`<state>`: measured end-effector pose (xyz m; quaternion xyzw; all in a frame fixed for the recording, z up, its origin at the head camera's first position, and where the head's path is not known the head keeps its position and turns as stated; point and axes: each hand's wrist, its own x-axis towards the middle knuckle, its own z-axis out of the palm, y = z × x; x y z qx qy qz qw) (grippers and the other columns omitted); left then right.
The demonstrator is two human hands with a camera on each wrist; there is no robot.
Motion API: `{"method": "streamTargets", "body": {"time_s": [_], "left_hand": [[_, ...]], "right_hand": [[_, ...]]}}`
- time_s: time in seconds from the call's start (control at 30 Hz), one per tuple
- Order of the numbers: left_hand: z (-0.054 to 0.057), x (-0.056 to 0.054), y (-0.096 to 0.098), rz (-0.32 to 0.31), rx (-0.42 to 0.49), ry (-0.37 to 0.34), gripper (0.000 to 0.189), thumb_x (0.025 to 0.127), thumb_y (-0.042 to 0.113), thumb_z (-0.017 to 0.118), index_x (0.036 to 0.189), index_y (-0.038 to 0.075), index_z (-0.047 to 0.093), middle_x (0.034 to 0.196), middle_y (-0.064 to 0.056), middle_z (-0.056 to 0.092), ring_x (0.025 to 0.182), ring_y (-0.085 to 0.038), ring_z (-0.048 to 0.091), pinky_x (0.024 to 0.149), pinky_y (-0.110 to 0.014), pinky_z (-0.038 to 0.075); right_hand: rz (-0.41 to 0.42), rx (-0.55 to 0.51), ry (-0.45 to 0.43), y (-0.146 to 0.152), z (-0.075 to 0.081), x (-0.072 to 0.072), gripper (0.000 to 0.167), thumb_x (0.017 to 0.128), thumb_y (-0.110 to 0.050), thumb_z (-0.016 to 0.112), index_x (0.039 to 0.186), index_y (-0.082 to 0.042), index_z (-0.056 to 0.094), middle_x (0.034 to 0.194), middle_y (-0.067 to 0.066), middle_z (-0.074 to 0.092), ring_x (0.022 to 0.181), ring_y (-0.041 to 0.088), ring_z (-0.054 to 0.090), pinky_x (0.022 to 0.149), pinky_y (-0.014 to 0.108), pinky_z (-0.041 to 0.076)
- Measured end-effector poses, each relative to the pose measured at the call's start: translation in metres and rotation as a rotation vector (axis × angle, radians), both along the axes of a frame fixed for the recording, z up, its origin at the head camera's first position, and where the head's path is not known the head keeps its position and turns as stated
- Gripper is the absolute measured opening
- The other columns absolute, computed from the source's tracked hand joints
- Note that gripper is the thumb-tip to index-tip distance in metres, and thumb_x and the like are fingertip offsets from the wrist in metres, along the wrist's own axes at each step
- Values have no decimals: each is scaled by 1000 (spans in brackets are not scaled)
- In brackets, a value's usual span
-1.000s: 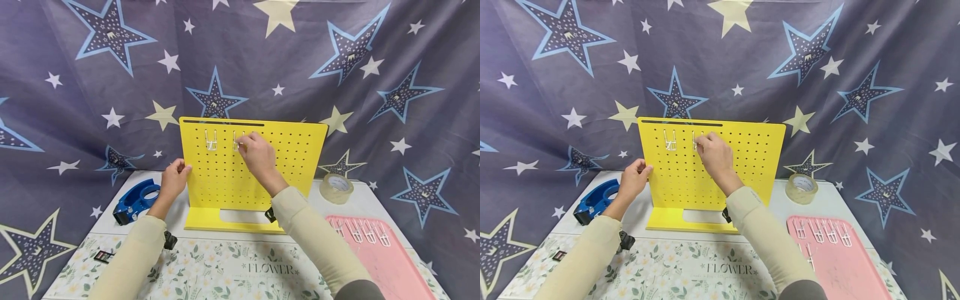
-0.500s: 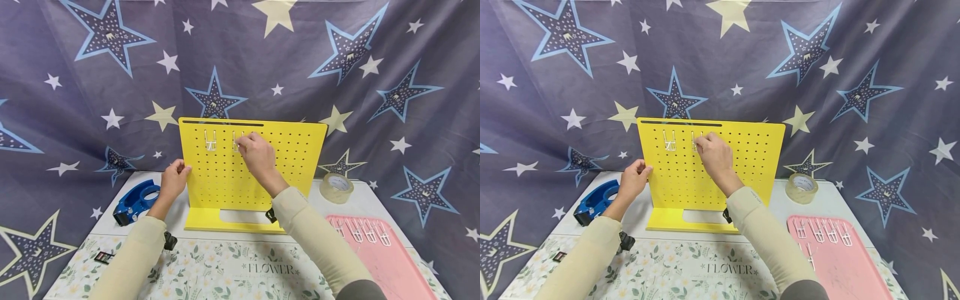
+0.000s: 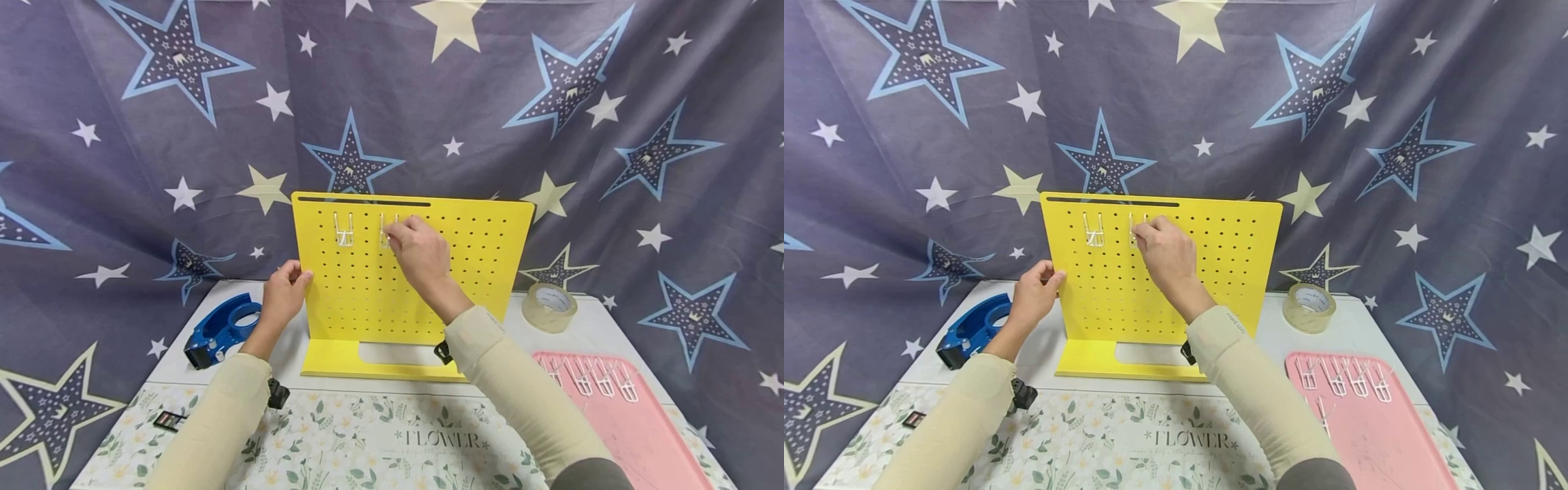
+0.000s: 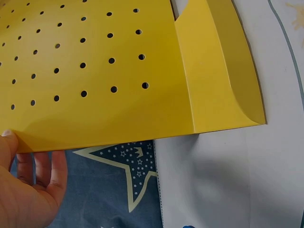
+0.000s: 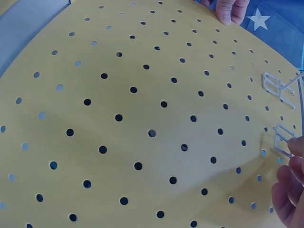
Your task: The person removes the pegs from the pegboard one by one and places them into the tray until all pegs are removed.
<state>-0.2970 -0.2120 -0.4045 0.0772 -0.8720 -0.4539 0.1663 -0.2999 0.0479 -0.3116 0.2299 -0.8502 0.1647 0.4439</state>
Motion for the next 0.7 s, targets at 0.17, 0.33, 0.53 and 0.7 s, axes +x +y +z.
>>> {"method": "streamTargets", "body": {"time_s": [0.17,0.33,0.53,0.7], "left_hand": [[0,-1,0,-1,5,1,23,105,27,58,118,9,63,106,-13,66,97,-29,60,86,-38,52],[0,-1,1,0,3,2,23,105,28,58,118,9,62,107,-13,67,97,-29,60,86,-38,52],[1,0,1,1,0,-2,24,105,28,57,119,9,62,108,-14,67,97,-29,61,86,-38,53],[2,0,1,1,2,-13,24,106,28,57,119,9,62,109,-14,67,98,-29,60,86,-38,52]], "right_hand": [[46,-12,27,4,1,4,11,95,-15,72,98,-20,81,87,0,73,68,15,66,53,28,49],[83,-2,45,14,-2,10,9,93,-15,74,96,-20,81,86,-1,71,68,15,66,51,29,49],[100,11,43,32,-8,18,7,91,-16,78,95,-20,81,87,0,72,67,15,66,53,28,51],[96,15,-6,51,-11,26,8,89,-17,80,96,-20,82,88,0,73,67,14,66,53,29,50]]}}
